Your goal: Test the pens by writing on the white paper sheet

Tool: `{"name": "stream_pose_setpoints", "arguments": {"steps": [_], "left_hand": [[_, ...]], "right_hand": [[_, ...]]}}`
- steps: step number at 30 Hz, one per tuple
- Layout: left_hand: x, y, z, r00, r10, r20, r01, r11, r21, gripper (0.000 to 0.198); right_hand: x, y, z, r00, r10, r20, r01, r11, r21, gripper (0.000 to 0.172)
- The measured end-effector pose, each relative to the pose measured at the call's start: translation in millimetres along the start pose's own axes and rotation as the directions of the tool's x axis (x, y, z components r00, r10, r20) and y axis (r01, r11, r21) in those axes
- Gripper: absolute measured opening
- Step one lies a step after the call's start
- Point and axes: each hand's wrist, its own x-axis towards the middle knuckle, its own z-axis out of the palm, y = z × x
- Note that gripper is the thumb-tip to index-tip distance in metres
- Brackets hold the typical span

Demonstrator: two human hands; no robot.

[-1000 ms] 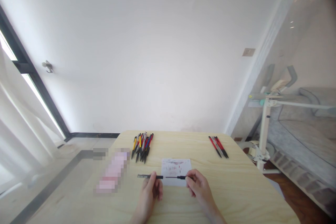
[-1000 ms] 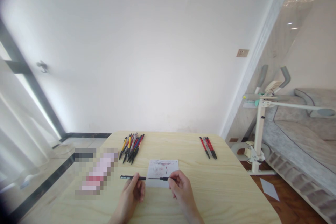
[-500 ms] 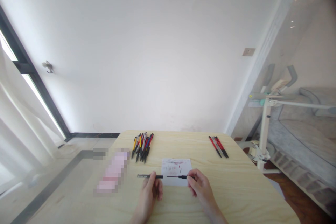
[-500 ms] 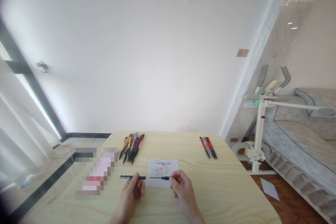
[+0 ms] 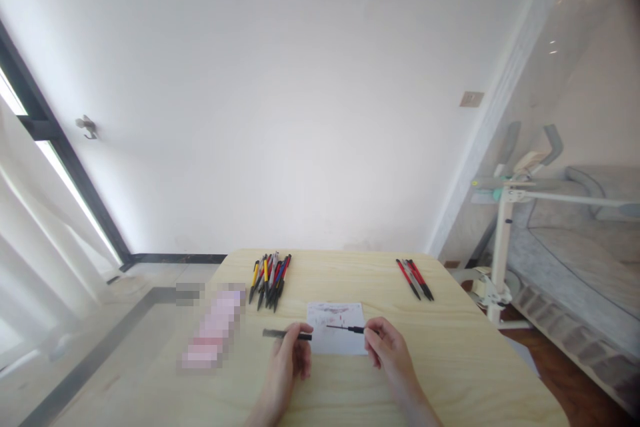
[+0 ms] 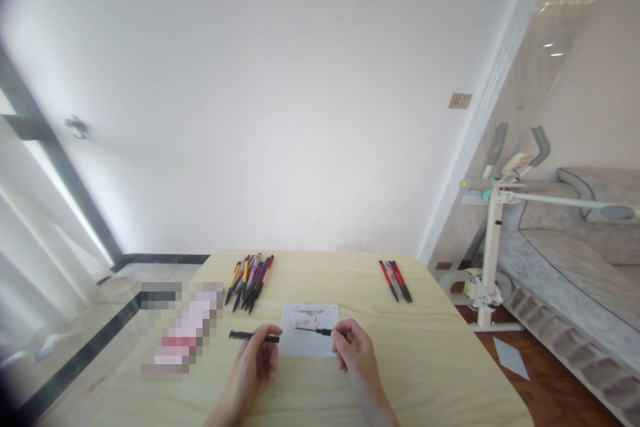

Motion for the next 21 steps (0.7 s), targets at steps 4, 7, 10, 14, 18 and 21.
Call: {"name": "stream_pose_setpoints", "arguments": {"steps": [4,7,10,14,18,21], "left_hand": [[0,10,3.3,0.997,0.035,-0.069,-0.027,0.993,0.111,0.035],[4,13,1.1,0.994,0.081,-0.071,-0.068,0.984,0.166,0.033],[10,15,-1.6,0.992,0.123,-0.035,-0.111,0.964,0.242,0.031],[19,20,-1.9,0.989,0.147,0.016,-0.142,0.912,0.384,0.029],[27,23,-0.8,0.988,0.147,0.039,-0.148,0.874,0.462,0.030],[32,22,0.0,0.989,0.142,0.039,-0.143,0.866,0.480,0.030]], "right_hand": [[0,-2,-3,1.000,0.010,-0.020,-0.010,1.000,0.009,0.027],[1,-2,-5,1.000,0.010,-0.028,-0.010,1.000,0.011,0.028],[2,-1,-6,0.999,0.007,-0.032,-0.006,1.000,0.027,0.028],[3,0,-7,0.999,0.002,-0.036,-0.001,0.999,0.048,0.029],[5,2,-9,0.999,-0.004,-0.051,0.007,0.998,0.063,0.031],[8,5,-13,0.996,-0.005,-0.089,0.010,0.998,0.061,0.031]]}}
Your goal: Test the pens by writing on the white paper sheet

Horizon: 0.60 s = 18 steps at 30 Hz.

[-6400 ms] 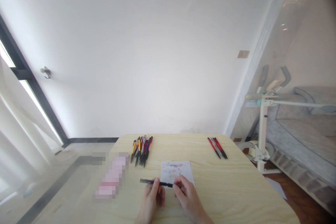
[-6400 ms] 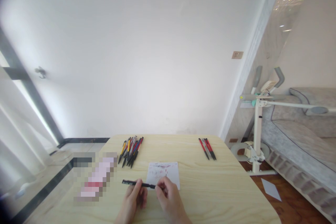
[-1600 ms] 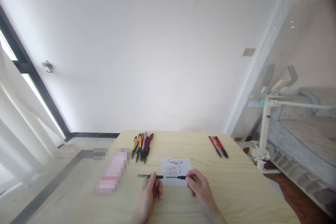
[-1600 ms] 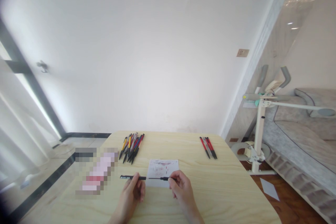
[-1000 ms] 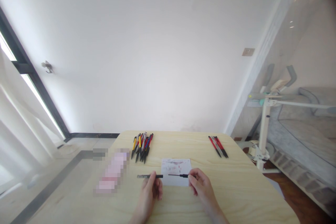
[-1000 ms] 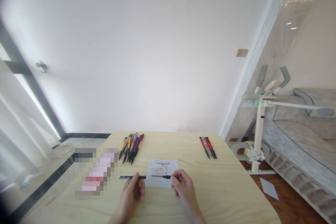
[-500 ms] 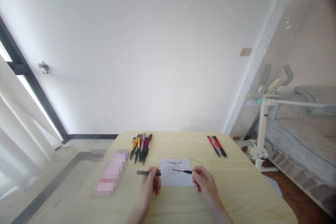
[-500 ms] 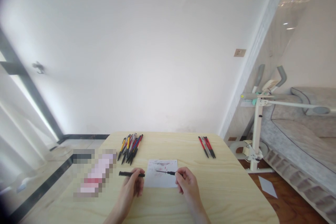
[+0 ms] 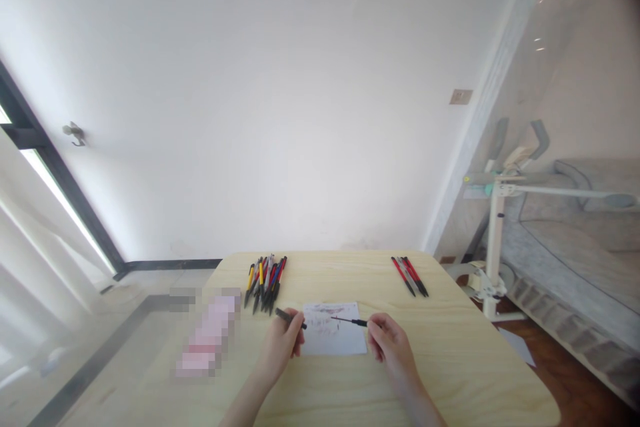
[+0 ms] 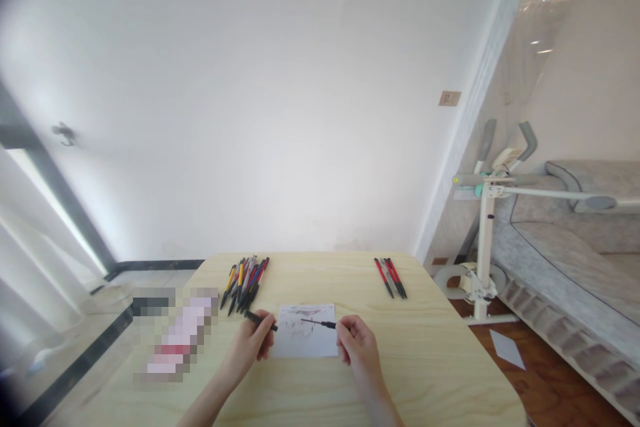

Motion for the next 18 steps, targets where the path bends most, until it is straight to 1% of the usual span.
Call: {"name": "stream_pose_setpoints", "arguments": {"steps": [5,10,14,18], "left_hand": [[2.2,-3.8,4.8,1.000,-0.014,-0.004,0.015,0.999,0.032,0.032],[2.9,-5.3,7.1,1.000,-0.020,0.002,0.019,0.994,0.107,0.035],[5.1,-3.2,6.4,1.000,-0.005,0.008,0.003,0.976,0.218,0.039],[5.1,3.3,3.8,0.999,0.026,0.019,-0.031,0.927,0.374,0.041]], "right_hand": [[3.9,4.7,-4.8,0.997,0.008,-0.082,-0.010,1.000,-0.018,0.033],[3.7,4.4,-4.5,0.998,0.008,-0.061,-0.010,0.999,-0.033,0.031],[2.8,3.7,-3.3,0.997,0.010,-0.083,-0.012,1.000,-0.027,0.032],[3.4,4.2,-3.6,0.996,0.017,-0.092,-0.018,1.000,-0.008,0.033]]}}
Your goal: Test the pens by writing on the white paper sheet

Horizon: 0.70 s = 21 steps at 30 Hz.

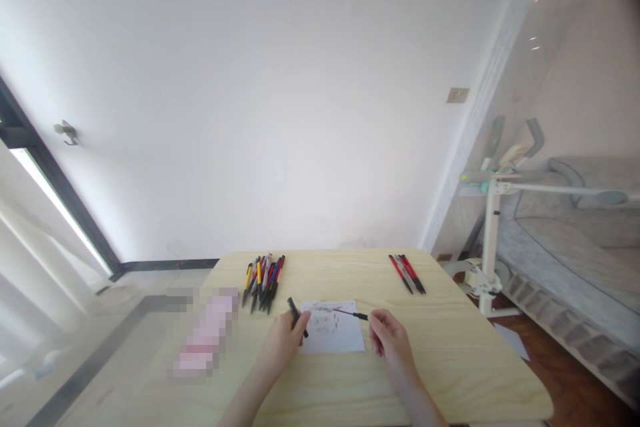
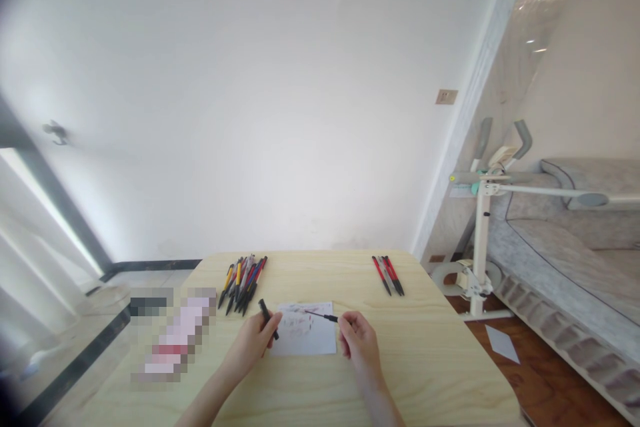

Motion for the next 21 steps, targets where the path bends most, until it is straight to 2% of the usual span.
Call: {"name": "stream_pose_setpoints", "arguments": {"steps": [4,10,21], "left_hand": [[-1,6,-5.7,0.999,0.034,-0.010,-0.031,0.979,0.204,0.042],[1,12,-7.8,1.000,0.020,0.008,-0.022,0.882,0.471,0.043],[8,11,0.8,0.999,0.024,0.024,-0.034,0.666,0.745,0.048]], "right_hand": [[1,1,-1,1.000,0.001,0.001,-0.001,1.000,0.030,0.033],[1,1,-2,1.000,0.007,-0.004,-0.006,0.999,0.045,0.035],[0,1,-3,1.000,-0.007,0.018,0.007,1.000,0.030,0.028]]}}
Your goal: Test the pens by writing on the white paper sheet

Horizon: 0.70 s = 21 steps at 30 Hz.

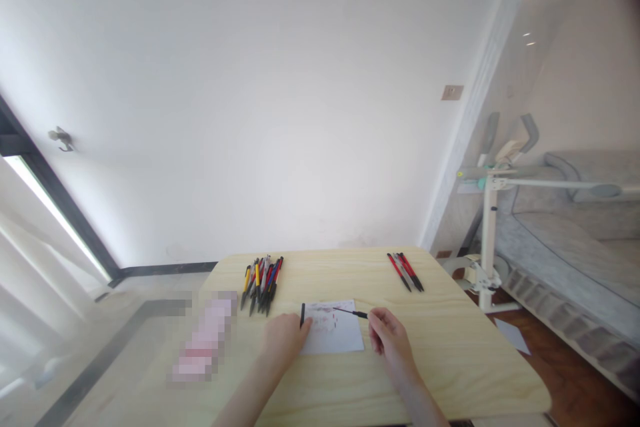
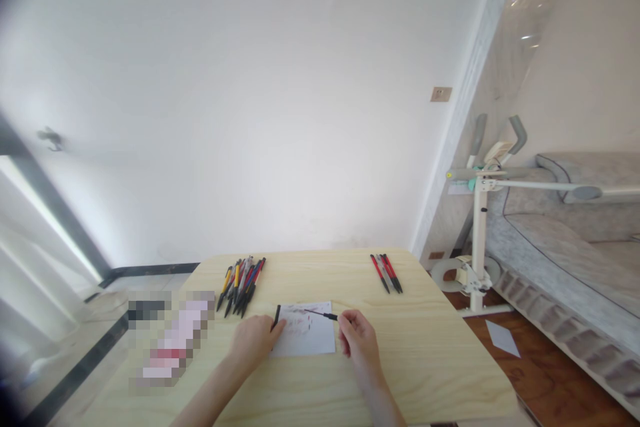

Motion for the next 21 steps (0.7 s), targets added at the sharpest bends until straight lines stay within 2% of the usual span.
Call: {"name": "stream_pose_setpoints", "arguments": {"steps": [9,21], "left_hand": [[0.9,3.0,3.3,0.999,0.040,0.018,-0.042,0.989,0.143,0.054],[2.2,5.8,1.2,0.998,0.055,0.039,-0.063,0.970,0.234,0.057]], "right_hand": [[0.2,0.9,-1.3,1.000,-0.004,0.011,0.004,1.000,-0.017,0.027],[0.4,3.4,-2.3,1.000,0.009,0.007,-0.009,1.000,-0.003,0.027]]}}
